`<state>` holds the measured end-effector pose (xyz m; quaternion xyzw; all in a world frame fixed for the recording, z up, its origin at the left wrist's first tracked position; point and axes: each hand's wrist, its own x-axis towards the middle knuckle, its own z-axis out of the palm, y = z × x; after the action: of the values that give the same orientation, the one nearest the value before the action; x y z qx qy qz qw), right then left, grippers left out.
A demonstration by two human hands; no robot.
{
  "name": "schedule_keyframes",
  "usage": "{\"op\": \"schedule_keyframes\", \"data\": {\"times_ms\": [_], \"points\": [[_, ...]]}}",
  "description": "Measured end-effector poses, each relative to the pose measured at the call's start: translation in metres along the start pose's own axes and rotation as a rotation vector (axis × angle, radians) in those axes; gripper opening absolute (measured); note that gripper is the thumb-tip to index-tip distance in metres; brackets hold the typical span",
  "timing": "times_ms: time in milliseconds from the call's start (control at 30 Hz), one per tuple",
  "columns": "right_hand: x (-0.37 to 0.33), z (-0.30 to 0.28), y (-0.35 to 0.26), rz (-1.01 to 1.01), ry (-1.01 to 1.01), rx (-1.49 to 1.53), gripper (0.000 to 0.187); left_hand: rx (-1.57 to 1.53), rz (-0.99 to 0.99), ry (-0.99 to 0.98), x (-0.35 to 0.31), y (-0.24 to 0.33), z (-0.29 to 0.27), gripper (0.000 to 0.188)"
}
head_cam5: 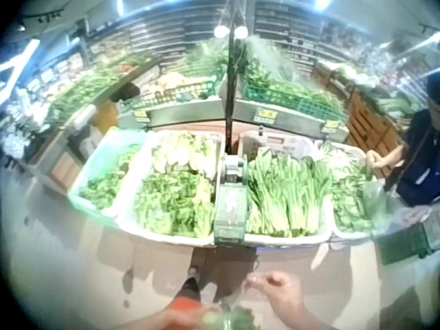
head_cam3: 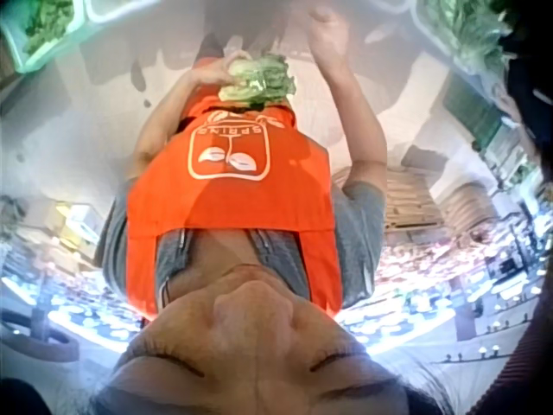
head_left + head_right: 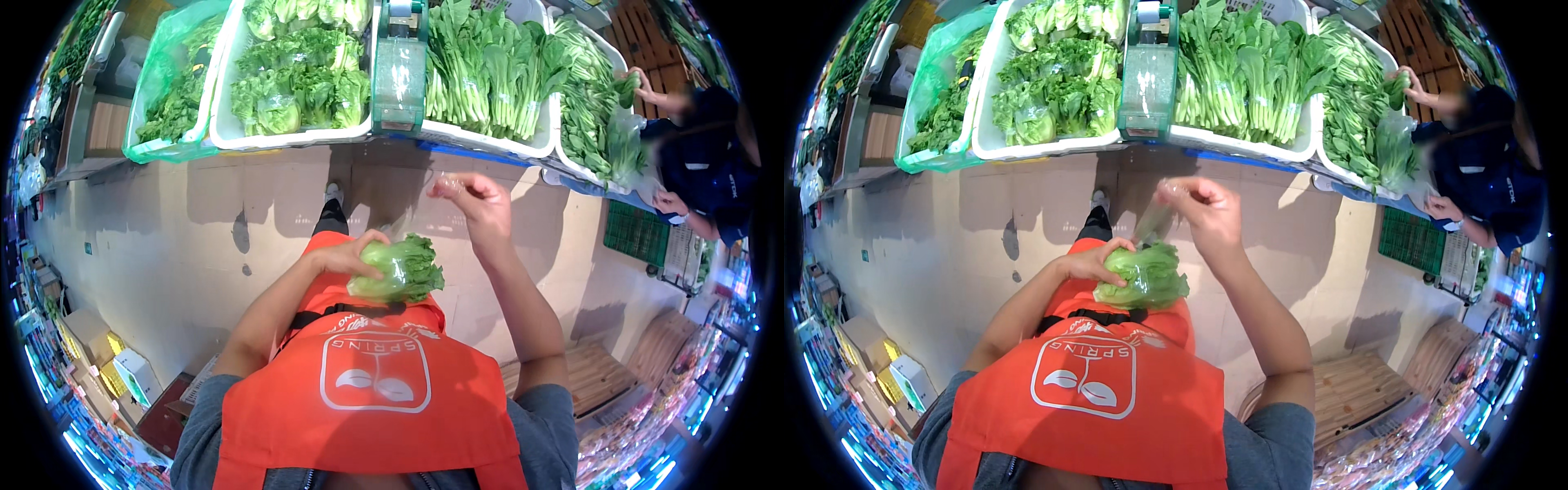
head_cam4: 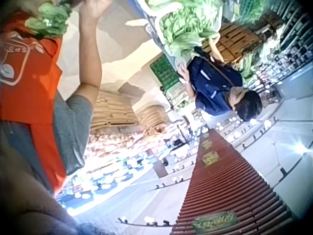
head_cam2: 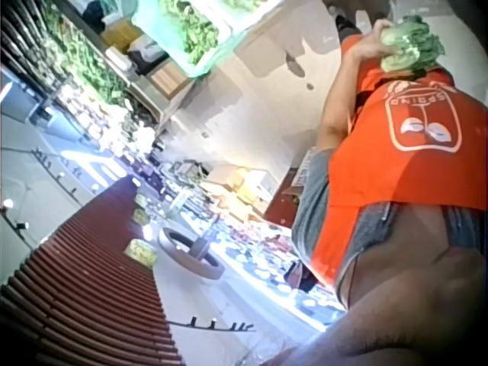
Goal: The person trims the base of lettuce heads using a small knife, removes outer leaves, and places the trimmed lettuce into a white basket. The person repeats this process for several lettuce heads in the produce section.
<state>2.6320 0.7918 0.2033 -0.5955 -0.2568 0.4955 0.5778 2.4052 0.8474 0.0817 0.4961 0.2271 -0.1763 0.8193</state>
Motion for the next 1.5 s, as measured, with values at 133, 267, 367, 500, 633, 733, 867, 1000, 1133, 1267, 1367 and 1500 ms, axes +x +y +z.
{"op": "schedule_keyframes", "data": {"times_ms": [133, 267, 367, 500, 633, 733, 867, 1000, 1133, 1267, 1367, 1500], "points": [[0.031, 0.005, -0.007, 0.075, 0.103, 0.062, 0.012, 0.018, 0.021, 0.021, 0.001, -0.003, 0.002, 0.064], [0.017, 0.022, -0.015, 0.113, -0.091, -0.05, 0.014, -0.018, -0.094, 0.061, 0.008, -0.006, 0.0, 0.064], [-0.041, 0.016, 0.001, 0.192, -0.263, -0.253, 0.016, -0.393, -0.156, 0.107, 0.001, -0.021, -0.003, 0.059], [-0.109, -0.002, 0.047, 0.329, -0.377, -0.249, 0.012, -0.883, -0.148, 0.072, 0.009, -0.051, -0.013, 0.044], [-0.112, -0.005, 0.078, -0.091, -0.386, -0.345, 0.013, -1.047, -0.09, 0.03, 0.021, -0.06, -0.024, 0.032], [-0.095, -0.004, 0.075, -0.49, -0.394, -0.606, 0.017, -1.15, 0.038, -0.106, 0.013, -0.023, -0.03, 0.032], [-0.065, -0.004, 0.065, -0.961, -0.335, -0.935, 0.023, -1.225, 0.173, -0.093, -0.003, 0.021, -0.017, 0.041], [-0.026, 0.008, 0.068, -1.258, -0.112, -1.185, 0.031, -1.365, 0.445, -0.244, -0.023, 0.046, -0.002, 0.048], [0.006, 0.048, 0.082, -1.234, 0.101, -1.169, 0.041, -1.598, 0.557, -0.371, -0.041, 0.077, 0.005, 0.047], [0.016, 0.103, 0.076, -0.971, 0.095, -1.135, 0.044, -1.553, 0.67, -0.096, -0.052, 0.068, -0.022, 0.053], [0.024, 0.123, 0.067, -0.795, -0.226, -1.149, 0.051, -1.427, 0.724, 0.365, -0.072, 0.073, -0.058, 0.051], [0.07, 0.159, 0.052, 0.066, -0.167, 0.297, 0.06, -0.92, 0.841, 0.66, -0.092, 0.086, -0.107, 0.052]]}}
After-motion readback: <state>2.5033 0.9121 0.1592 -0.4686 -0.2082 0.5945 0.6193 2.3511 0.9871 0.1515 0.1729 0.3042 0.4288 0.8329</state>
